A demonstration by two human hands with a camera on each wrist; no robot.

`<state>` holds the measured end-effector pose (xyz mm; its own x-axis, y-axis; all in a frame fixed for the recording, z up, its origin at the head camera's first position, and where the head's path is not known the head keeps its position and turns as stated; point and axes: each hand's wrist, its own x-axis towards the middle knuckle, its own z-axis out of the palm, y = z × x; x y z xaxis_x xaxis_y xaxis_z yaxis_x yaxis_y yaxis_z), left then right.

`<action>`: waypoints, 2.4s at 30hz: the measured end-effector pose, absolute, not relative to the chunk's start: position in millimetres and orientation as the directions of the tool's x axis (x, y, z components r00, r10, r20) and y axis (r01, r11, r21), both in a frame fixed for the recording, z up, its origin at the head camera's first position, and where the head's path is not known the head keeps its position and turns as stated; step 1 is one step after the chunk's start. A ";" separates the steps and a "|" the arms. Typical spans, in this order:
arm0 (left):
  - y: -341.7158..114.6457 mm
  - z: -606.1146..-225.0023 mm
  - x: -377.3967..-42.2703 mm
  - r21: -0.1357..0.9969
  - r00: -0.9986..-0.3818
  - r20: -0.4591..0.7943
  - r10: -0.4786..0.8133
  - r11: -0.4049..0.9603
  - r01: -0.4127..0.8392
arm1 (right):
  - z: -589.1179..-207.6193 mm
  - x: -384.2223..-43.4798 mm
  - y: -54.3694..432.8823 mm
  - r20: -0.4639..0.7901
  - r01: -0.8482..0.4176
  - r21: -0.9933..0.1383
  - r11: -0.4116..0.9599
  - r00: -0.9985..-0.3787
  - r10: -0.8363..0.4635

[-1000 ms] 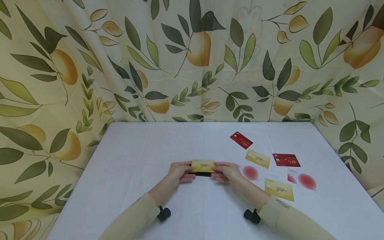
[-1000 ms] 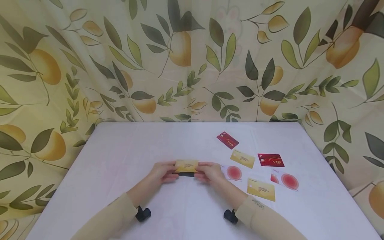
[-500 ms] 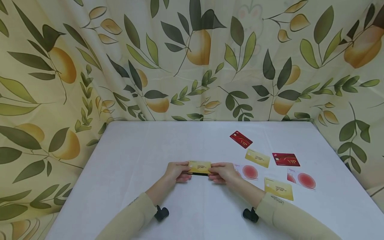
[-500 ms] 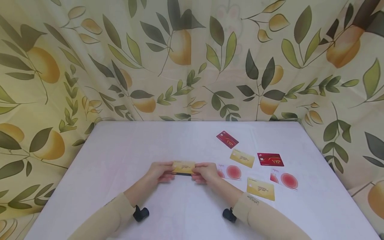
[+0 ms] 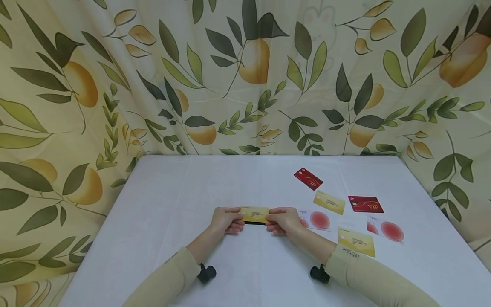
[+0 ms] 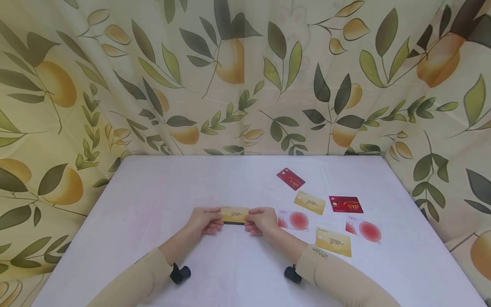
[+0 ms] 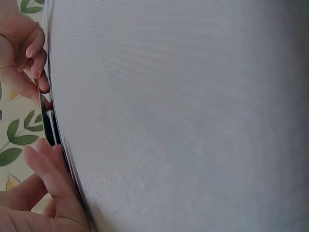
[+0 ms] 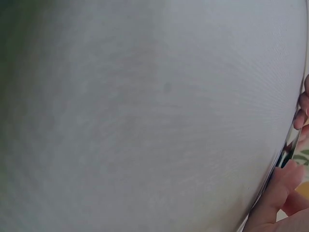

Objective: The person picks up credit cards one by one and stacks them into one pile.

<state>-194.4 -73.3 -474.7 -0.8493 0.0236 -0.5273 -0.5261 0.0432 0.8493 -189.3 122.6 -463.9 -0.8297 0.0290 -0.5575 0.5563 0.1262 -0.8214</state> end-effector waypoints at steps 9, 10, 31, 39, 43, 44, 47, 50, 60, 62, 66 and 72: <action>-72.7 -473.7 -193.3 0.866 -0.867 -0.497 0.033 0.088 -0.493 | -464.7 -187.6 122.7 -0.549 0.545 -0.827 0.133 -0.836 0.015; -72.6 -473.8 -193.3 0.866 -0.868 -0.495 0.029 0.098 -0.491 | -465.0 -187.6 122.6 -0.549 0.545 -0.827 0.134 -0.836 0.015; -75.2 -476.6 -196.7 0.876 -0.891 -0.451 0.053 0.218 -0.431 | -467.5 -189.5 125.4 -0.512 0.499 -0.844 0.198 -0.859 -0.018; -75.5 -476.1 -195.9 0.879 -0.900 -0.434 0.033 0.236 -0.415 | -467.5 -190.2 124.2 -0.504 0.491 -0.842 0.225 -0.863 -0.003; -75.2 -477.4 -195.8 0.884 -0.906 -0.422 0.023 0.233 -0.406 | -467.2 -190.1 123.9 -0.503 0.491 -0.841 0.227 -0.864 0.003; -75.1 -477.8 -195.8 0.884 -0.907 -0.421 0.021 0.234 -0.405 | -467.3 -189.9 123.9 -0.502 0.489 -0.842 0.226 -0.865 0.002; -74.9 -478.9 -195.8 0.885 -0.909 -0.416 0.016 0.237 -0.400 | -468.5 -190.0 123.9 -0.501 0.488 -0.843 0.225 -0.866 0.003; -75.0 -479.5 -195.8 0.886 -0.910 -0.415 0.013 0.232 -0.401 | -468.9 -189.8 123.5 -0.503 0.490 -0.841 0.228 -0.864 0.006; -76.3 -481.1 -196.2 0.891 -0.905 -0.426 0.010 0.179 -0.417 | -466.1 -190.3 126.2 -0.498 0.487 -0.852 0.193 -0.867 -0.007; -77.1 -481.3 -196.5 0.889 -0.901 -0.434 0.010 0.163 -0.427 | -462.5 -191.1 128.7 -0.497 0.488 -0.855 0.174 -0.868 -0.007; -77.4 -479.5 -198.0 0.886 -0.895 -0.447 0.003 0.137 -0.442 | -452.2 -195.4 138.8 -0.520 0.511 -0.844 0.162 -0.854 -0.010; -71.8 -470.6 -198.0 0.889 -0.888 -0.458 0.051 0.039 -0.456 | -438.0 -202.9 169.8 -0.577 0.569 -0.817 0.097 -0.812 -0.094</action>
<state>-198.0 -71.8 -470.6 -0.8876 0.0513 -0.4578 -0.4563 0.0387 0.8890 -202.9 169.8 -438.0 -0.8116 -0.0941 -0.5766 0.5690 0.0965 -0.8166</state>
